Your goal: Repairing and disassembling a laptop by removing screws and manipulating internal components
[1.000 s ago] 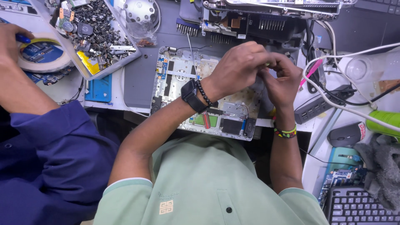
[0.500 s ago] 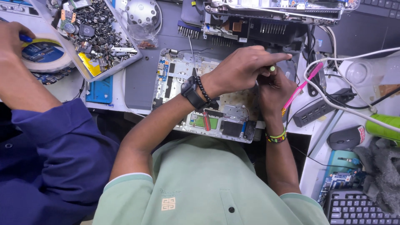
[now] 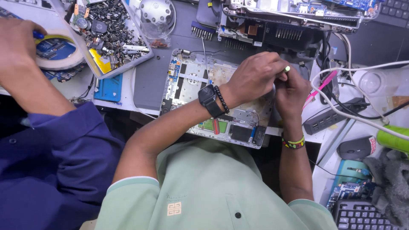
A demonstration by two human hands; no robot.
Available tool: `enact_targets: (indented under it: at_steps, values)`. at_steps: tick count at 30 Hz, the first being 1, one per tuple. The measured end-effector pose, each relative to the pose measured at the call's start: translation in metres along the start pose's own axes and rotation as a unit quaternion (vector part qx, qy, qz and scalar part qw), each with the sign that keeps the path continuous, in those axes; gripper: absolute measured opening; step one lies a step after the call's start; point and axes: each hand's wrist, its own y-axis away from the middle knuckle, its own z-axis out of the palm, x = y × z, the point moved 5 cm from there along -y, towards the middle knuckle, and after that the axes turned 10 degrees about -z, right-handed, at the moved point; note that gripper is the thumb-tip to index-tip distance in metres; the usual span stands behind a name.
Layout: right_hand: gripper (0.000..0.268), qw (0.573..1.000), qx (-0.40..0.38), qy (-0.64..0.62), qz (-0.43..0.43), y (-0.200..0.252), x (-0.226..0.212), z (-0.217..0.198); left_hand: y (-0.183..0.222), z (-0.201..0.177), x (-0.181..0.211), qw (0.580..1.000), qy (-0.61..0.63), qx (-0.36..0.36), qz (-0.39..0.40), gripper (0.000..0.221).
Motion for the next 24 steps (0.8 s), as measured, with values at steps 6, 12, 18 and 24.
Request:
enact_targets:
  at_steps: [6, 12, 18, 24]
  values:
    - [0.022, 0.984, 0.098, 0.148, 0.021, 0.014, -0.017, 0.010, -0.004, -0.003, 0.000, 0.998, 0.035, -0.030, 0.044, 0.015]
    - [0.019, 0.973, 0.156, 0.171, 0.021, 0.004, -0.042, 0.011, -0.032, 0.001, -0.002, 0.989, 0.069, -0.088, 0.101, 0.009]
    - [0.008, 0.976, 0.127, 0.175, 0.001, 0.003, -0.045, 0.012, -0.033, 0.000, -0.020, 0.978, 0.091, -0.136, 0.126, 0.018]
    - [0.050, 0.977, 0.202, -0.007, -0.063, -0.008, -0.063, -0.001, -0.004, -0.028, -0.011, 0.997, 0.048, -0.027, 0.046, 0.043]
